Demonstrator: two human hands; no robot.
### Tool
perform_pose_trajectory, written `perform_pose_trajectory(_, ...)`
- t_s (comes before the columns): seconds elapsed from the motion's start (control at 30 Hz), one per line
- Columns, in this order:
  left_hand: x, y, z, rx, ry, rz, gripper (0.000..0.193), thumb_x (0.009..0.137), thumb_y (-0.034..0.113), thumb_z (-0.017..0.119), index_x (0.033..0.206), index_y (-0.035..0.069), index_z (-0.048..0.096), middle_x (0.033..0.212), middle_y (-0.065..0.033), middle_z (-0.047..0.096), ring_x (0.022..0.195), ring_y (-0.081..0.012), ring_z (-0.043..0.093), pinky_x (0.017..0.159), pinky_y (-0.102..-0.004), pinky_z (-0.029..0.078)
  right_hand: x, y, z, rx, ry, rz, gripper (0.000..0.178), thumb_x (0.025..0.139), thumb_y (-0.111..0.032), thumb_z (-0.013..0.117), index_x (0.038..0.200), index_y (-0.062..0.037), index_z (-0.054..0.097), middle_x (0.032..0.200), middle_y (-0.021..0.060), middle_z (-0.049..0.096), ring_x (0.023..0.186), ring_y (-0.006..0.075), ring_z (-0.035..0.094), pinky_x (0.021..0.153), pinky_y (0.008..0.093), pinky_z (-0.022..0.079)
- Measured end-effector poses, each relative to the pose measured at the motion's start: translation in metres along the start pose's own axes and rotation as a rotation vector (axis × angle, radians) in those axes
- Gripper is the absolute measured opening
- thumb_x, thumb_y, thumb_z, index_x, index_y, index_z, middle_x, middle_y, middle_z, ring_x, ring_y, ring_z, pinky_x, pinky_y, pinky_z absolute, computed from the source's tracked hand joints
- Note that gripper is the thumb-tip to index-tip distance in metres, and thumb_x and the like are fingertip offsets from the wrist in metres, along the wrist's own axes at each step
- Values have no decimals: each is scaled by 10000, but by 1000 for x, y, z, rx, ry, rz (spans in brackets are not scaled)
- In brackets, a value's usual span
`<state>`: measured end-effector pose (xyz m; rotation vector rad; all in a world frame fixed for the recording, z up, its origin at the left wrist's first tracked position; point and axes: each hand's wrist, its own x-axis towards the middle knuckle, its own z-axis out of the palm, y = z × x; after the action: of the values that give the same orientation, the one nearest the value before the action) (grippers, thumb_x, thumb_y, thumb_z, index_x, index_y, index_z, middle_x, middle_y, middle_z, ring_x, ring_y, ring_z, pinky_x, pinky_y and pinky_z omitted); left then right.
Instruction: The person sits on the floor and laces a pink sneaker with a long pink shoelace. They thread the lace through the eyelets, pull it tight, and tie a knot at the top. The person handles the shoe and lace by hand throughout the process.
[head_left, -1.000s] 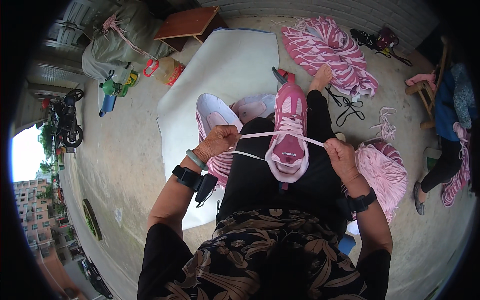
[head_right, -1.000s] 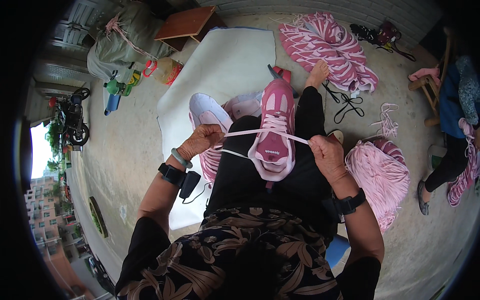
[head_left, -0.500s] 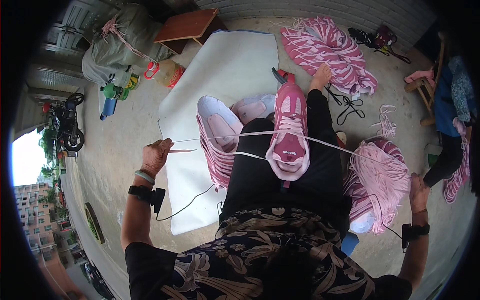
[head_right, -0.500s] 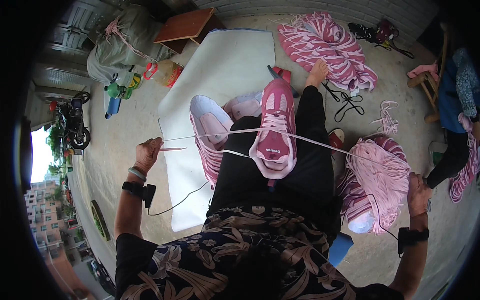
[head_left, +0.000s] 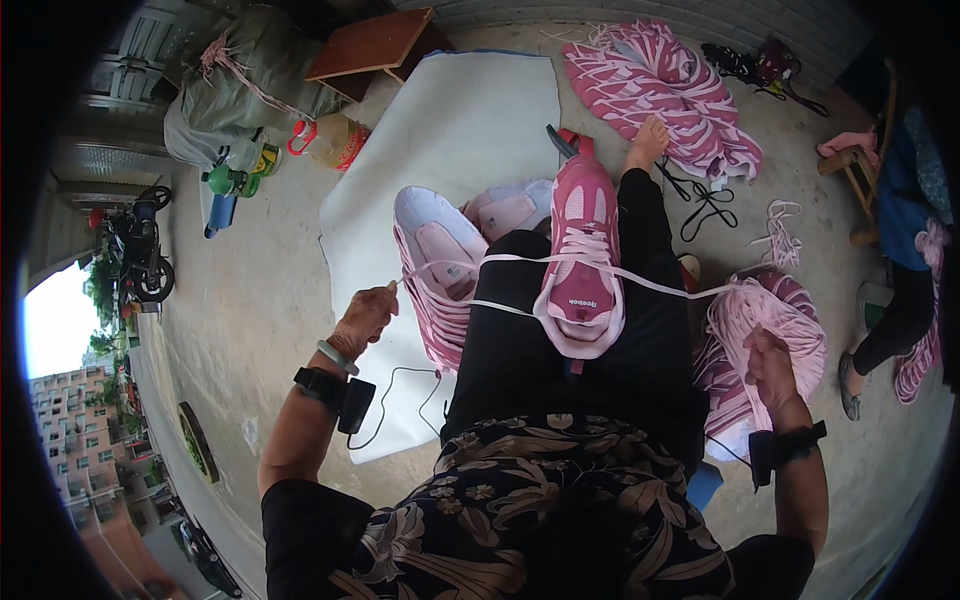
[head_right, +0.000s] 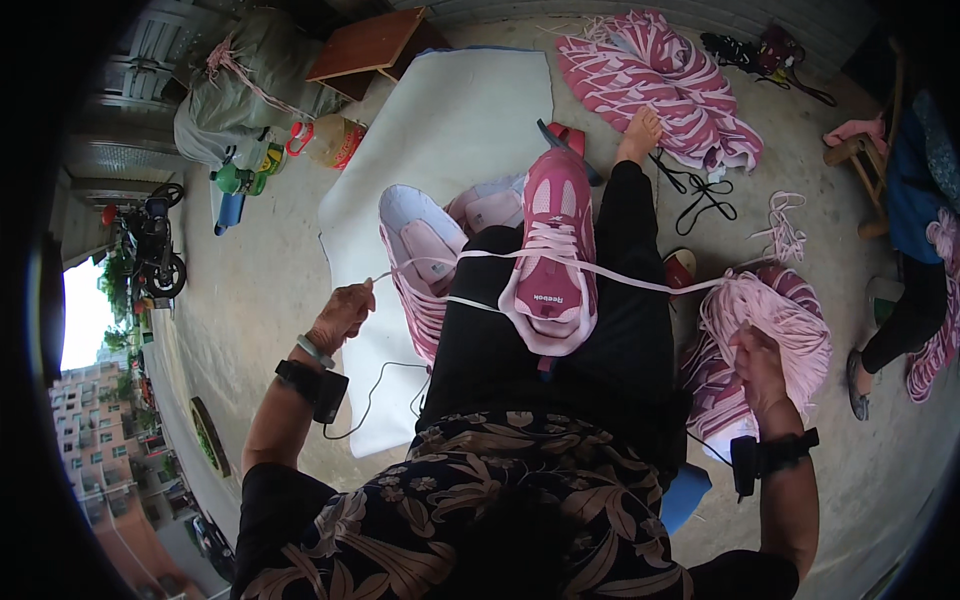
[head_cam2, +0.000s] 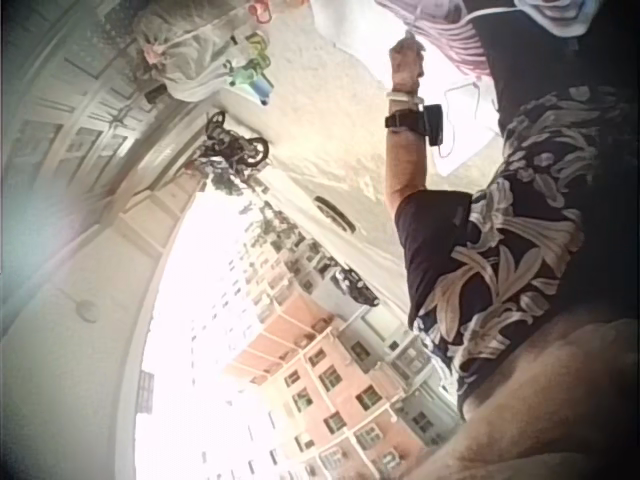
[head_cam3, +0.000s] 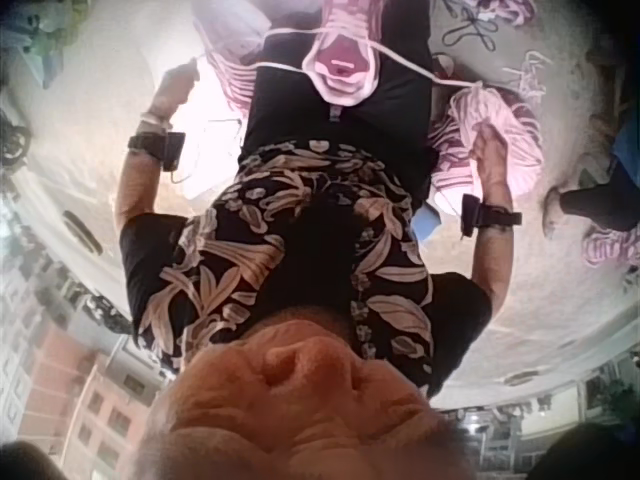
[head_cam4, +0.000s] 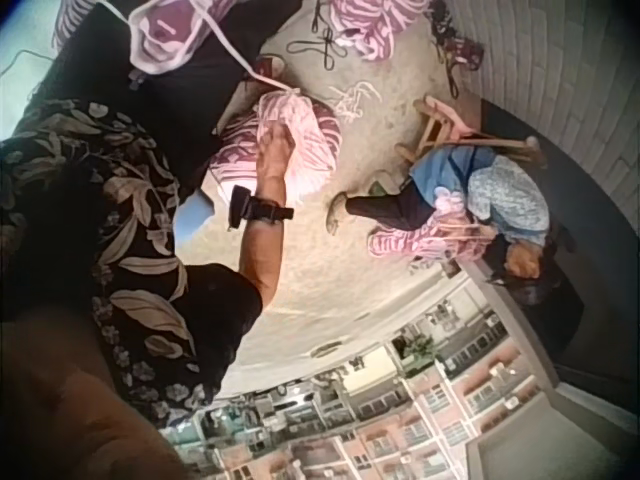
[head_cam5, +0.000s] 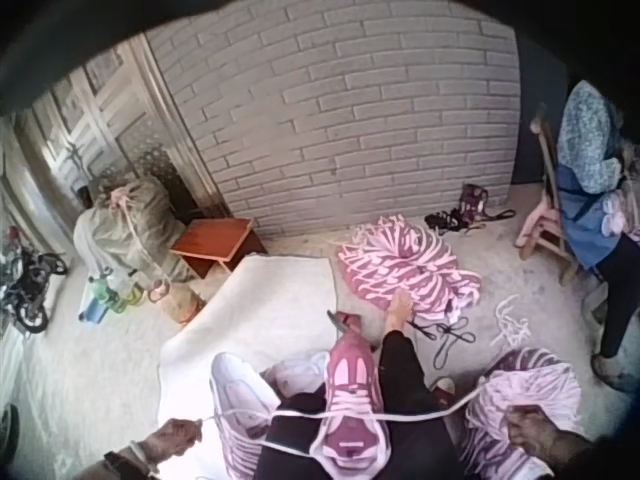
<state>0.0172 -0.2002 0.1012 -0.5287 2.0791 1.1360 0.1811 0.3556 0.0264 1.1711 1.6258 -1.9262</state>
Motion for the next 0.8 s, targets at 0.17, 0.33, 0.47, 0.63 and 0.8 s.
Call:
perform_pose_trajectory(0.17,16,44,117,-265,-550,-72,85,828,148,535,791,75,514,606,31,418,436,-39,354,352,-180,236,2,-17,127,54,-578,70,141,893,-181,488,857,-58,546,661,17,514,487,82,472,385,213,340)
perform_pose_trajectory(0.33,46,84,162,-96,-342,90,234,899,299,471,800,90,502,596,9,435,417,-59,373,344,-211,274,45,-37,181,-97,-372,-342,204,878,-260,540,859,-65,600,738,10,573,612,100,565,551,199,445)
perform_pose_trajectory(0.47,67,98,164,-241,-285,144,273,910,337,442,796,93,489,581,13,406,408,-62,315,353,-219,236,56,-51,196,106,-288,-378,243,866,-248,535,780,-42,633,784,-14,607,776,89,531,701,271,421)
perform_pose_trajectory(0.63,62,97,157,-469,-314,115,204,885,270,479,802,85,494,589,25,389,437,-68,301,394,-215,235,53,-39,190,153,-207,-427,234,876,-278,551,803,-70,630,540,-64,395,477,25,342,431,196,278)
perform_pose_trajectory(0.8,43,76,153,-302,-54,398,315,893,317,525,877,26,643,752,-24,581,680,-126,536,666,-253,436,45,-31,192,297,-250,-410,212,899,-237,538,826,-51,607,601,-27,500,489,52,433,445,195,338)
